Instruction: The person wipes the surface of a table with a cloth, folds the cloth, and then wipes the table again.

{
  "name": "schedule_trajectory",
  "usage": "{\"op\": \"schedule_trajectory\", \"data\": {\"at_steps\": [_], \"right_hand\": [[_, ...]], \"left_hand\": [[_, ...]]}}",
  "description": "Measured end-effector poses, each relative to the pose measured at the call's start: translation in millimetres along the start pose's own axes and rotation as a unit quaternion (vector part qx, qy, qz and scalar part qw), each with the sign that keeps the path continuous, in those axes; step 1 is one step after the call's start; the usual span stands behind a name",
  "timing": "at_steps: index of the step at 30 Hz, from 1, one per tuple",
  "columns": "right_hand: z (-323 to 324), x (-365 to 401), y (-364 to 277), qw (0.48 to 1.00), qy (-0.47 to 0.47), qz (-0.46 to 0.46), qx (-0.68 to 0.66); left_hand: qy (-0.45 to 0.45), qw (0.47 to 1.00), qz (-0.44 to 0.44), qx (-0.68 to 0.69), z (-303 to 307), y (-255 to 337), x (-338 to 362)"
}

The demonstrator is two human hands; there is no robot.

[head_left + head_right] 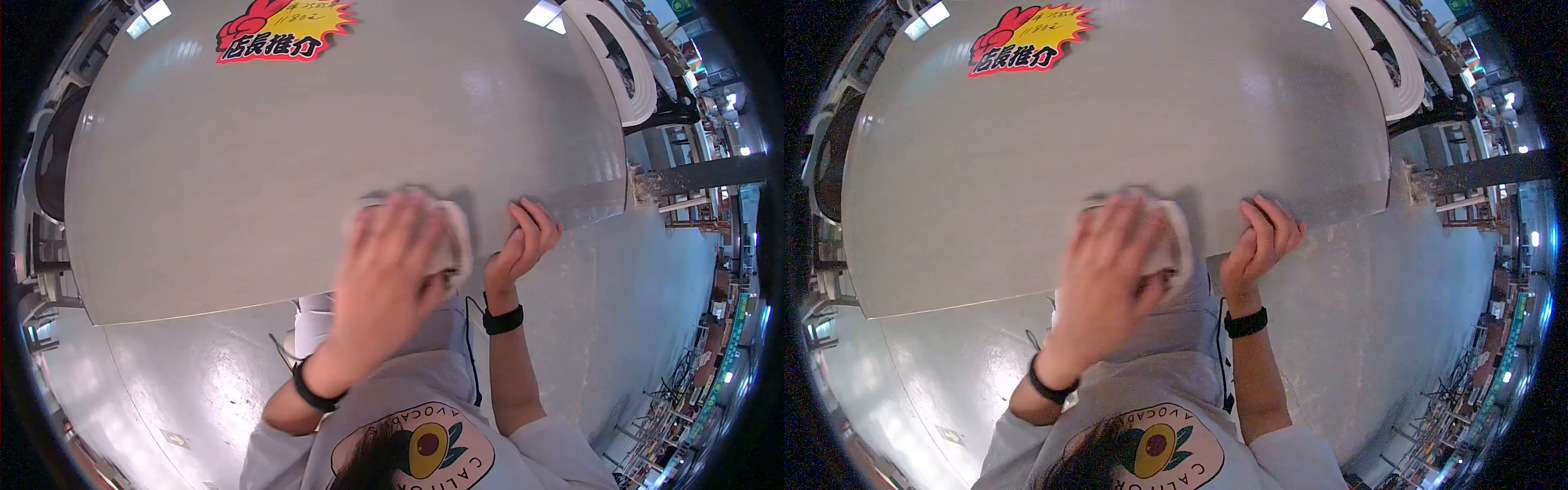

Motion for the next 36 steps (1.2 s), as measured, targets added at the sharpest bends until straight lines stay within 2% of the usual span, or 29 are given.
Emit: {"op": "schedule_trajectory", "data": {"at_steps": [3,6,8,11,12,15,17,20,23,25,31,36], "right_hand": [[0.2,0.7,-0.8,1.0,0.001,0.002,0.01],[0.3,-0.2,-0.2,1.0,0.009,0.005,0.004],[-0.8,1.0,0.8,1.0,0.018,0.008,-0.001],[-2.3,2.6,0.2,1.0,0.024,0.009,-0.001],[-2.0,2.7,-0.1,1.0,0.024,0.008,0.0],[-0.8,1.9,0.4,1.0,0.028,0.009,0.005],[-2.9,1.9,0.6,1.0,0.03,0.009,0.001],[-2.4,0.8,2.3,1.0,0.029,0.009,0.003],[0.9,-0.5,0.8,1.0,0.018,0.008,0.016],[1.4,-0.1,-0.6,1.0,0.006,-0.003,0.007],[-2.3,1.8,1.4,1.0,0.014,0.011,0.021],[-0.1,-0.7,-2.3,1.0,0.007,0.0,0.003]], "left_hand": [[0.038,0.988,0.078,-0.13,43.4,-51.2,43.0],[0.105,0.948,0.205,-0.219,91.9,-117.0,100.9],[0.15,0.918,0.256,-0.262,122.6,-171.9,149.3],[0.183,0.871,0.329,-0.315,146.6,-199.5,184.4],[0.156,0.842,0.328,-0.398,140.7,-194.6,178.2],[0.156,0.888,0.245,-0.357,110.9,-162.6,125.8],[0.166,0.923,0.152,-0.31,79.0,-120.6,77.2],[0.147,0.968,0.058,-0.193,28.5,-54.7,16.3],[0.107,0.992,0.01,-0.069,-16.9,2.3,-19.7],[0.086,0.996,-0.017,-0.033,-39.7,25.0,-31.8],[0.066,0.996,-0.063,-0.02,-42.4,30.2,-23.6],[0.057,0.997,0.017,-0.055,-10.9,6.0,4.9]]}}
Point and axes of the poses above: each hand's wrist, its own x-axis away from the middle knuckle, its own z-axis out of the back of the hand, y = z × x, the point moved 5 cm from there along -x, towards the middle knuckle, and after that the axes turned 4 degrees about -z, right-handed, at the moved point
